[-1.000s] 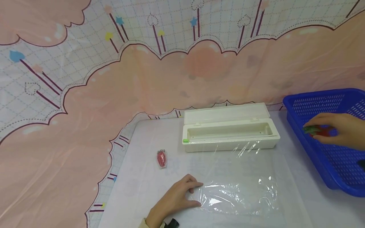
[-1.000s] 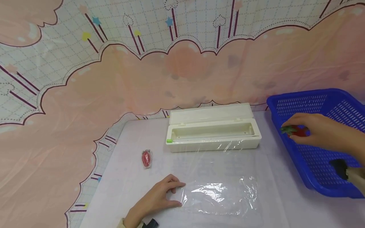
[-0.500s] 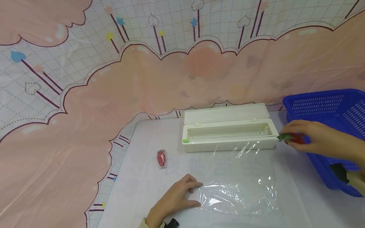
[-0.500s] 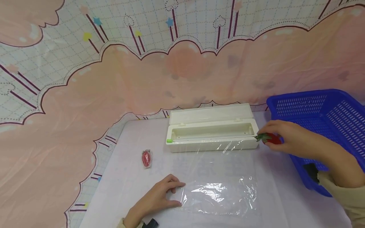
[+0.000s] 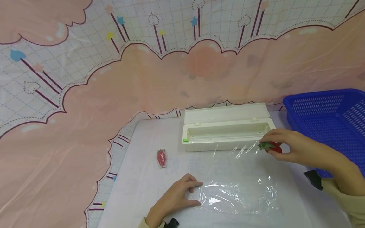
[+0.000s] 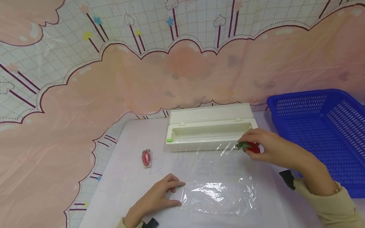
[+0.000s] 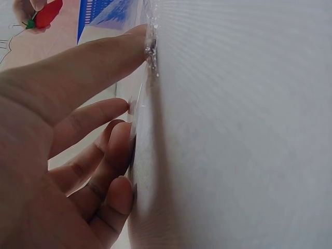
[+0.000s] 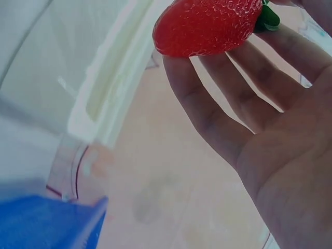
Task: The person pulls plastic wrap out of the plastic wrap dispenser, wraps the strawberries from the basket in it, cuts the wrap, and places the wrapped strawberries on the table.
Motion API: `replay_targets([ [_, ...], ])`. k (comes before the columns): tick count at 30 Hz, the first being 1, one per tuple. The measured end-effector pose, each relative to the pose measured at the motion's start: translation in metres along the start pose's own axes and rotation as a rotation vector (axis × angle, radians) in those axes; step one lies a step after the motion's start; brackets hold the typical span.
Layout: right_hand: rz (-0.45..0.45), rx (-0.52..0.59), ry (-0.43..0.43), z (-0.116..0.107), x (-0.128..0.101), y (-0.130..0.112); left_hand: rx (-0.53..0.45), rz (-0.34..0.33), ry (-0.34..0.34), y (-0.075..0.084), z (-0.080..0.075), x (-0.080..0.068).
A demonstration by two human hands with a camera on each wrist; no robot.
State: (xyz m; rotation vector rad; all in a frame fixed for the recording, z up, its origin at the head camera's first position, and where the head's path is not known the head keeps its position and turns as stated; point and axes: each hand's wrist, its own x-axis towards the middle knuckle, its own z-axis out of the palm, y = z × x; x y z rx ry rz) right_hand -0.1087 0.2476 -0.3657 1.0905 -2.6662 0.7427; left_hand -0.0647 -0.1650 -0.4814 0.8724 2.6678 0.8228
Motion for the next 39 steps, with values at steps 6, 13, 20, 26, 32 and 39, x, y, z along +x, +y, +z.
replay_targets([
  [6,-0.011,0.071,-0.019,0.016,0.006,-0.014,0.000,0.018,0.010,-0.001,0.001,0.000],
  [13,-0.081,0.122,-0.026,0.035,0.012,-0.025,-0.004,0.008,0.012,-0.002,0.001,0.000],
  [20,-0.085,0.151,-0.069,0.047,0.016,-0.036,-0.027,-0.003,0.008,-0.001,0.001,0.000],
  [26,-0.047,0.140,-0.140,0.056,0.018,-0.047,-0.042,0.000,0.009,-0.002,0.002,0.000],
  [32,-0.024,0.165,-0.203,0.066,0.023,-0.056,-0.044,-0.006,0.007,-0.002,0.002,0.000],
  [39,-0.029,0.161,-0.260,0.084,0.025,-0.063,-0.047,-0.021,-0.004,-0.002,0.002,0.001],
])
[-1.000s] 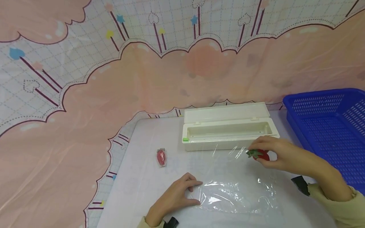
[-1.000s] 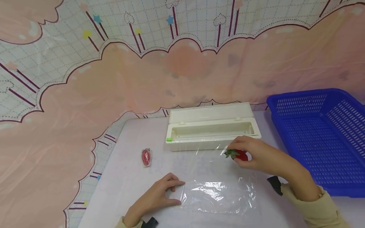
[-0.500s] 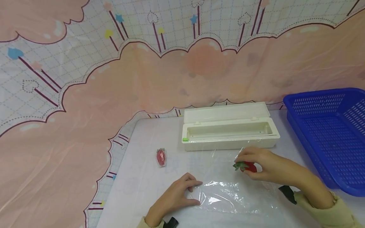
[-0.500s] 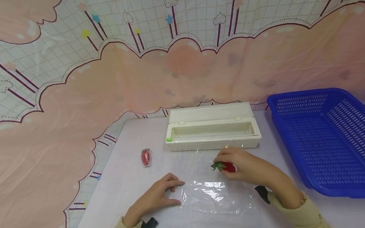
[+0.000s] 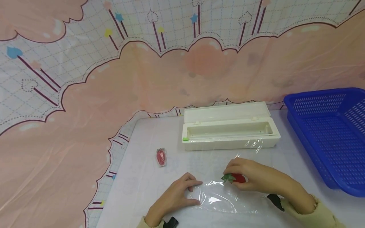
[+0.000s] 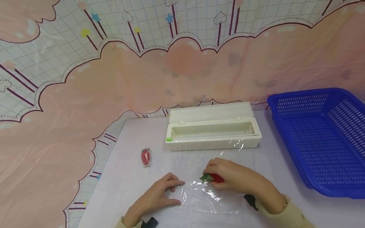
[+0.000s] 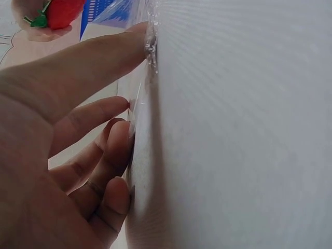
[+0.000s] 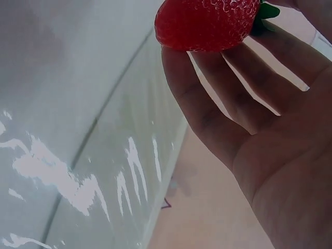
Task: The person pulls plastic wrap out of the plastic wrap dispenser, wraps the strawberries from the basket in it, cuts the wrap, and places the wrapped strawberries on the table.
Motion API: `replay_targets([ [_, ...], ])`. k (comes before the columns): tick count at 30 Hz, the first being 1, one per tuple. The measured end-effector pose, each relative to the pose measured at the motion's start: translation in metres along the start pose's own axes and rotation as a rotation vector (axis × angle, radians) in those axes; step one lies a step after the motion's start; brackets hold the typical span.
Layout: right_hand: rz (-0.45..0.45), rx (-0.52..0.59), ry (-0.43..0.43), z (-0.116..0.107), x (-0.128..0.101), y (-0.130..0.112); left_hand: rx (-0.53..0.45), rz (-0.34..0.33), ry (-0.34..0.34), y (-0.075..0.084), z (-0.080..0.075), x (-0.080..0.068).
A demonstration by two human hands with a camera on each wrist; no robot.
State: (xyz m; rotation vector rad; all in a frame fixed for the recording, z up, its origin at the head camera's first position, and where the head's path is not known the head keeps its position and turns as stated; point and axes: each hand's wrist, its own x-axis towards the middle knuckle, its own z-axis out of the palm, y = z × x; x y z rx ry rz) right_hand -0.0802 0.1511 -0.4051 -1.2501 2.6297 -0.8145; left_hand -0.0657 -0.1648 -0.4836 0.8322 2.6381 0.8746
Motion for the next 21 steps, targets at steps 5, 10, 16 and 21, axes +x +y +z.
replay_targets([
  [5,0.007,0.025,-0.036,0.011,0.004,-0.002,-0.003,-0.003,-0.001,0.000,0.000,0.000],
  [10,0.022,0.043,-0.066,0.020,0.007,-0.001,-0.014,-0.005,0.001,0.000,0.000,0.000],
  [16,0.006,0.031,-0.080,0.029,0.009,0.000,-0.014,-0.004,0.002,-0.001,0.000,0.000],
  [21,0.030,0.038,-0.111,0.034,0.012,-0.001,-0.014,-0.002,0.002,-0.001,0.000,0.000],
])
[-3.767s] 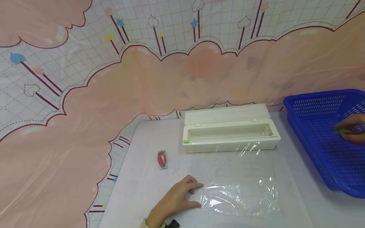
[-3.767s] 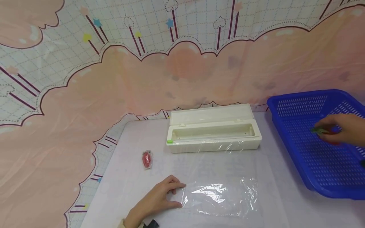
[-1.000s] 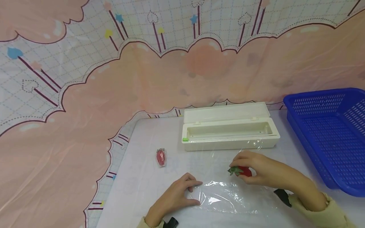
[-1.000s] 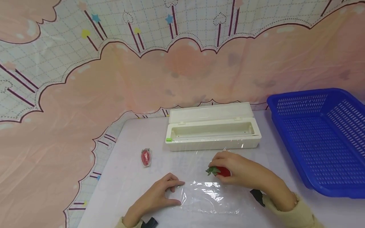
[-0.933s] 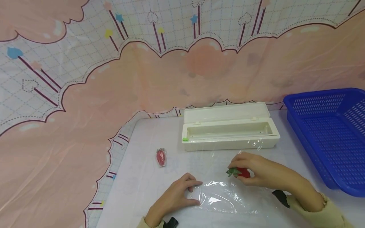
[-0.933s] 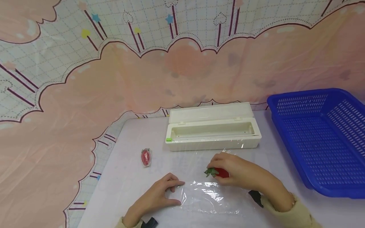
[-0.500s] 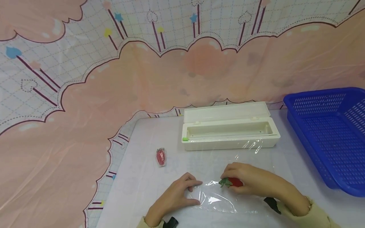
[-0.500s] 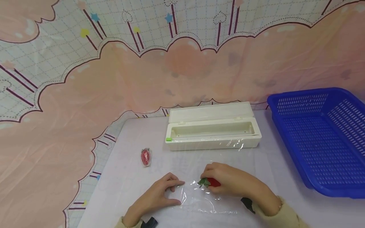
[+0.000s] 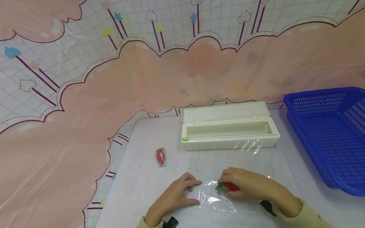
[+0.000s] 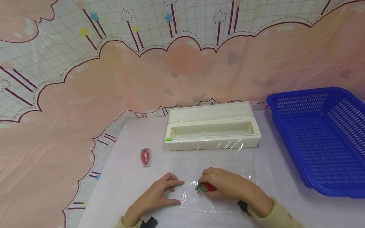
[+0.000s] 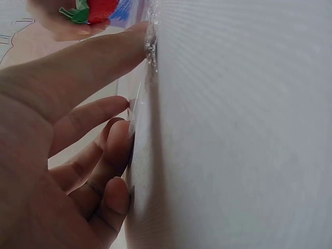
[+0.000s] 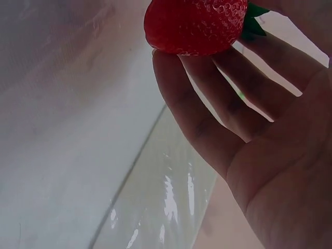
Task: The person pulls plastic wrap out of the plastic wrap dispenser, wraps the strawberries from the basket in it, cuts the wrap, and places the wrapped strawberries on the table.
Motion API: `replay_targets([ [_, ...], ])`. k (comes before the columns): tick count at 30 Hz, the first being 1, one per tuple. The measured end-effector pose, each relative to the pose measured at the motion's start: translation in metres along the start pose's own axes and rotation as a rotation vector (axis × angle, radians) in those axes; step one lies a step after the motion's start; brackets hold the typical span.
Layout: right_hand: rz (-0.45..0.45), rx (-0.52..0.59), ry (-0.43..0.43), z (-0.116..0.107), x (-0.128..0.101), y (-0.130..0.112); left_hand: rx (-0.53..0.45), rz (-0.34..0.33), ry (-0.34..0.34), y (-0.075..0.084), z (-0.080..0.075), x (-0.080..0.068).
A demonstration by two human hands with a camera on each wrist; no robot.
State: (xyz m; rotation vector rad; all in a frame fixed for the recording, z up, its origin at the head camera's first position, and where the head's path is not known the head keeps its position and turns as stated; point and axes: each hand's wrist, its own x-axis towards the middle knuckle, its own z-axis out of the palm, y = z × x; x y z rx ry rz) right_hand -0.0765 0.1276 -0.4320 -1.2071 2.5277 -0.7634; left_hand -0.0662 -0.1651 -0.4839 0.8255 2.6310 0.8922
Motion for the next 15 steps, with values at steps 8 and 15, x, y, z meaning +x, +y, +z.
replay_targets([
  [8,-0.008,-0.005,-0.028,0.009,0.004,0.000,-0.005,0.005,-0.002,0.001,0.000,0.000],
  [15,-0.027,-0.028,-0.023,0.014,0.003,0.003,-0.006,0.007,0.002,0.001,0.000,0.000],
])
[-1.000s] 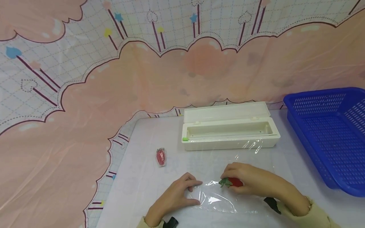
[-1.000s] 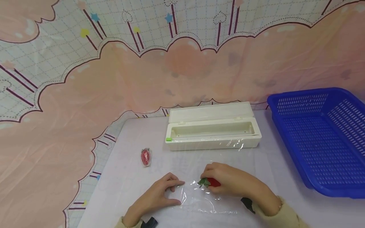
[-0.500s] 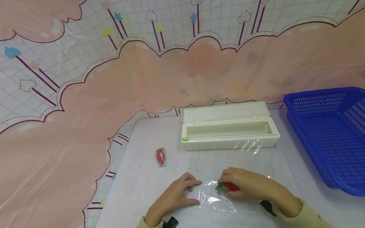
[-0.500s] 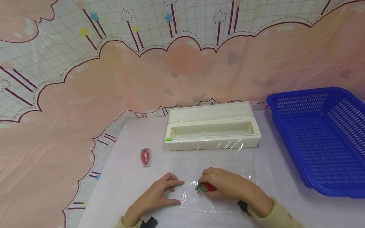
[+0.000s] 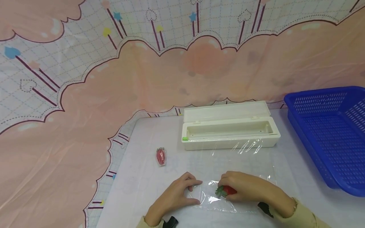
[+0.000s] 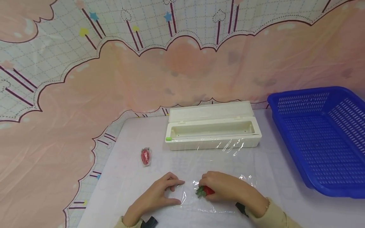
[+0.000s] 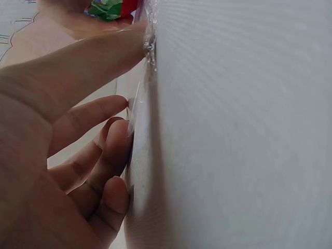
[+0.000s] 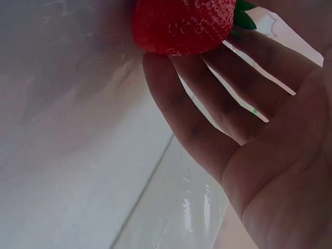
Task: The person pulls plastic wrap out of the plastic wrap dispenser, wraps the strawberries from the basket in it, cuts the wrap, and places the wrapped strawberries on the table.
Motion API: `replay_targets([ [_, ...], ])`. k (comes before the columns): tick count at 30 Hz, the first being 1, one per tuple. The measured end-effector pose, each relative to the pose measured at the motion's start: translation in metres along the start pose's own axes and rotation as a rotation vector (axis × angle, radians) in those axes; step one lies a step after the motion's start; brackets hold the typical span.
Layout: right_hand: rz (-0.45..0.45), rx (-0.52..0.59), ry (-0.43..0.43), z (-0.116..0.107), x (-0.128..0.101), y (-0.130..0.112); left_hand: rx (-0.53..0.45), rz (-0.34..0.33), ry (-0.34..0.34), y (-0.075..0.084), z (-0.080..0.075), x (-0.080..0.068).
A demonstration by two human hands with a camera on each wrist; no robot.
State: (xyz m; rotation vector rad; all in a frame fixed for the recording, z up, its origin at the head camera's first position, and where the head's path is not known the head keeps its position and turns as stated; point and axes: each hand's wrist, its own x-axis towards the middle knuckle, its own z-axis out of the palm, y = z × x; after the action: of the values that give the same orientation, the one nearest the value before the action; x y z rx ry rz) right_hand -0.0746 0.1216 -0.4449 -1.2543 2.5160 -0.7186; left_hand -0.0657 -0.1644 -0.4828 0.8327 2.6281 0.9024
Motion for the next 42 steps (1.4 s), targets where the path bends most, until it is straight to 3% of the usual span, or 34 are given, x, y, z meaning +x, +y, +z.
replay_targets([
  [14,0.032,0.053,-0.003,0.003,-0.001,0.006,0.015,-0.005,0.002,0.001,0.000,0.000],
  [25,0.033,0.031,0.013,-0.008,-0.010,0.007,0.019,0.012,0.008,0.001,0.000,0.000],
  [30,0.062,0.018,0.052,-0.016,-0.021,0.009,0.030,0.013,0.006,0.002,-0.001,0.000],
  [42,-0.019,-0.066,0.247,-0.022,-0.062,0.030,0.038,0.007,-0.013,0.001,-0.001,-0.001],
])
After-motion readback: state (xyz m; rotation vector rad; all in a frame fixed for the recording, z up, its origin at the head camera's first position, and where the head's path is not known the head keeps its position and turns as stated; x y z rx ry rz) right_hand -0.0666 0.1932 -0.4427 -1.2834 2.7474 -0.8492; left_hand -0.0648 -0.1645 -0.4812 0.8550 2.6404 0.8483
